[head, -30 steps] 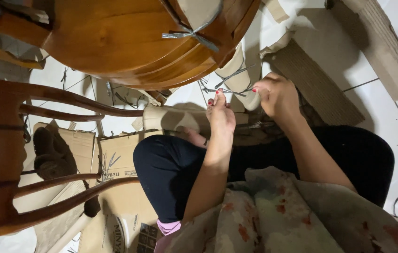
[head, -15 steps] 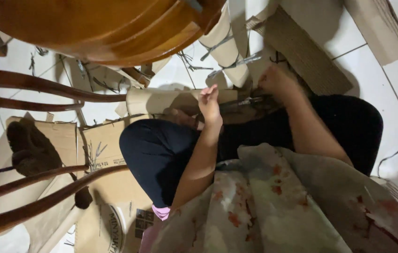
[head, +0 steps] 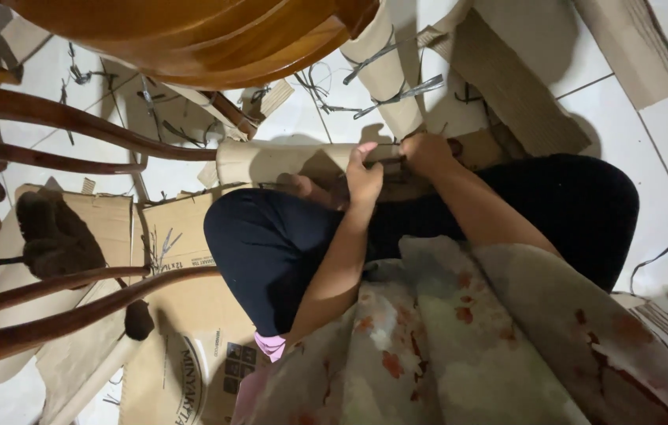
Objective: Wrapping cardboard around the legs of a wooden chair and tying it with string for protection during transport.
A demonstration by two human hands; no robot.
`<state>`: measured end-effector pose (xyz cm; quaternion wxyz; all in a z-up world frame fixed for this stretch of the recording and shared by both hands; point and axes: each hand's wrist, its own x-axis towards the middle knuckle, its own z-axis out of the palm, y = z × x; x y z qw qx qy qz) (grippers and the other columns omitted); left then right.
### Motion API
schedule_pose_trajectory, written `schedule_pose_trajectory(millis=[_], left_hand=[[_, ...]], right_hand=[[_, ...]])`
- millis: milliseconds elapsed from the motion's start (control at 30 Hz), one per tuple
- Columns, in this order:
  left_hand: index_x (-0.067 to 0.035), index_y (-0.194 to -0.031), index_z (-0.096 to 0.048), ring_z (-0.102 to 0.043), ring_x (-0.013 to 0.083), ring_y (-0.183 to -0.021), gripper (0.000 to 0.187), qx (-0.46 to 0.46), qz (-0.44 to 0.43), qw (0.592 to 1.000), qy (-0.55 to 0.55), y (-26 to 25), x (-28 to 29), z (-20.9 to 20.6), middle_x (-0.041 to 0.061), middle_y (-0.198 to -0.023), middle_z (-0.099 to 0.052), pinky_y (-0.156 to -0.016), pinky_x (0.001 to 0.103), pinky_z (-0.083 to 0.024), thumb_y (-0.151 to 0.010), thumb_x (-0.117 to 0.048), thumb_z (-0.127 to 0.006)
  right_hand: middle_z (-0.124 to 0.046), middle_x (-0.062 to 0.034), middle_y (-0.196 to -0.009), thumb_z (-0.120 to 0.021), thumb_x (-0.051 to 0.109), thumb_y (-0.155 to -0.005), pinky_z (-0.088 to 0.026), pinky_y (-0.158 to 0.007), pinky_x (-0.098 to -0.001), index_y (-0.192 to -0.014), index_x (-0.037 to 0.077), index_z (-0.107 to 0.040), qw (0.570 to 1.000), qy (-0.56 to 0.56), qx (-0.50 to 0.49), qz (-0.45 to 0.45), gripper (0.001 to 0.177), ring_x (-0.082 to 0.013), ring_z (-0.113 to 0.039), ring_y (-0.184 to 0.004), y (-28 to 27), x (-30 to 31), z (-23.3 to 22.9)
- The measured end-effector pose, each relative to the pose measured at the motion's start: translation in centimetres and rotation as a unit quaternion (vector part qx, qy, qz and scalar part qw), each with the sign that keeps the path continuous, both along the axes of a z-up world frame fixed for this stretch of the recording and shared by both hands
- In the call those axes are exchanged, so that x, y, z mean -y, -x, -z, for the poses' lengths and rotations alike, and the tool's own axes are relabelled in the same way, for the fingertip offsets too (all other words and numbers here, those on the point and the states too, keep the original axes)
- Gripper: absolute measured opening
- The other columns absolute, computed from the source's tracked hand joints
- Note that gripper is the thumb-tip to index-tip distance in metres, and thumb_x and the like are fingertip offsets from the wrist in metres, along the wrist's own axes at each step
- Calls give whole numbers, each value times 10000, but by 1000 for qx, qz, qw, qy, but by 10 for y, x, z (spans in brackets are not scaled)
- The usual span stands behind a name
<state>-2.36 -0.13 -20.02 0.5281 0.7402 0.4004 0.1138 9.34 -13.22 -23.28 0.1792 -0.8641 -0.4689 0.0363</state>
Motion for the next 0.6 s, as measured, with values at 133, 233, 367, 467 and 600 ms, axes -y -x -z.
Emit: schedule_pose_trajectory(millis=[133,233,367,467,600], left_hand=[[-346,-1224,-616,-615,317,-1245,351,-103,82,982,-133,-2,-1,13,23,-1246,-666,-1012,601,-489,-935,-148,-598],[-370,-1104,-651,-588,292,-1176,201,-119,97,957,-244,3,9,6,-69,-1144,-596,-1056,648,-383,-989,-212,-608],[-233,-914,-652,-656,269,-966,137,-56,158,941,-295,13,17,-44,-55,-827,-681,-944,513,-464,-996,-244,-543],[-272,-927,-669,-718,253,-911,203,-10,169,955,-242,14,14,-76,-113,-782,-753,-953,452,-483,-1041,-272,-502],[-324,-968,-684,-725,201,-955,220,0,122,980,-157,13,10,-101,-143,-826,-765,-932,387,-534,-1069,-321,-489]], right_hand=[[-672,-116,-747,-623,320,-953,-567,-741,-477,-814,71,-699,997,21,-68,28,295,-353,-697,-820,0,0,-38],[-758,-78,-883,-686,538,-871,-590,-818,-466,-938,132,-760,976,137,-157,60,418,-304,-742,-940,-6,10,-71],[-741,-196,-818,-670,559,-903,-560,-769,-497,-909,63,-766,986,-69,-152,-8,505,-413,-707,-857,-29,31,-83],[-731,-173,-753,-699,279,-933,-546,-719,-450,-943,46,-757,965,-122,-227,52,241,-372,-719,-799,-30,51,-163],[-693,-115,-757,-685,163,-1023,-483,-617,-374,-1002,82,-784,936,-190,-249,161,130,-254,-636,-639,-37,51,-177]])
